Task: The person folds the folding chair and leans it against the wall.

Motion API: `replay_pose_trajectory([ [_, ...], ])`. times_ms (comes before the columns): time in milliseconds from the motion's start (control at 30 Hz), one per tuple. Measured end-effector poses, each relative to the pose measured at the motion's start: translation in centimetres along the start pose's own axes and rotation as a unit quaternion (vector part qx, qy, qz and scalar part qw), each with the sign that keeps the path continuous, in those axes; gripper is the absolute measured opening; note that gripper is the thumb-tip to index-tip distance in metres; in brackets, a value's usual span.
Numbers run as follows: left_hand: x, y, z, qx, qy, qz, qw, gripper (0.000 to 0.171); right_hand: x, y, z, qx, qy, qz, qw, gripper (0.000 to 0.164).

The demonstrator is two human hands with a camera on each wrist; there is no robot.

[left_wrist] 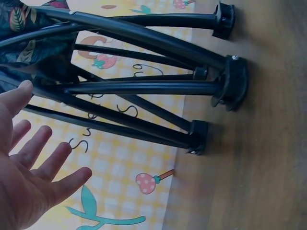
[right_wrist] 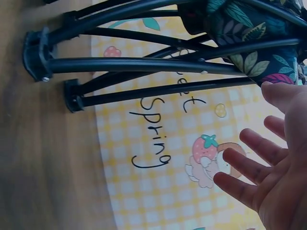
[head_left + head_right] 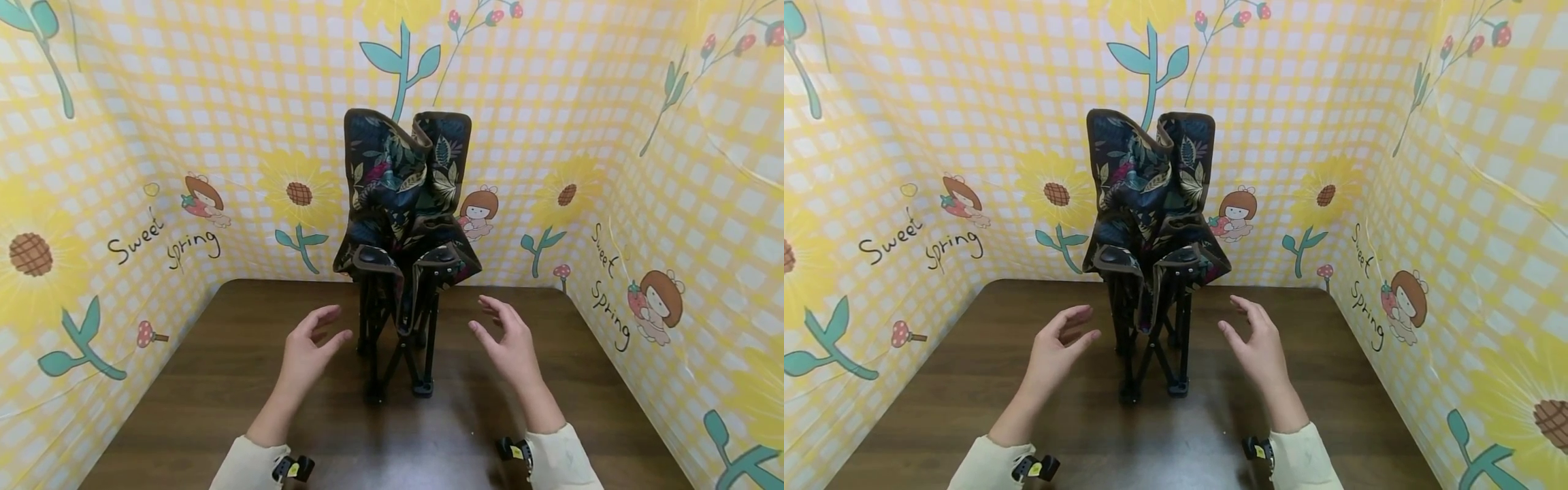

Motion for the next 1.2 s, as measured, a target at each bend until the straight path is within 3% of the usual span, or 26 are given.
replay_pose_trajectory([
  [133,0.6,-0.4,-0.4,-0.012,-0.012,-0.005,0.9998,0.048,0.8,-0.4,0.4,0.017,0.016,-0.01,1.0,0.048],
  [500,2.3,-1.1,-1.7,-0.043,-0.102,-0.025,0.9935,0.048,2.9,-1.3,1.8,0.059,0.082,-0.044,0.994,0.046],
  [733,3.0,-1.3,-2.3,-0.074,-0.114,-0.026,0.9904,0.043,4.2,-1.8,2.2,0.083,0.109,-0.065,0.988,0.046],
  [1033,4.1,-1.5,-3.0,-0.076,-0.116,-0.028,0.99,0.042,5.7,-2.1,2.8,0.115,0.147,-0.087,0.979,0.045],
  [1200,4.5,-1.6,-3.4,-0.094,-0.124,-0.033,0.9872,0.043,6.4,-2.3,3.1,0.124,0.175,-0.09,0.973,0.044],
])
Point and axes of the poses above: each hand's wrist, its own y-axis towards the middle knuckle, its own x-axis out of the palm, z = x × y, the point moved 3 cm from there along y, towards the middle knuckle, and after that the axes turned 10 degrees about -z, right-handed, at the moved point
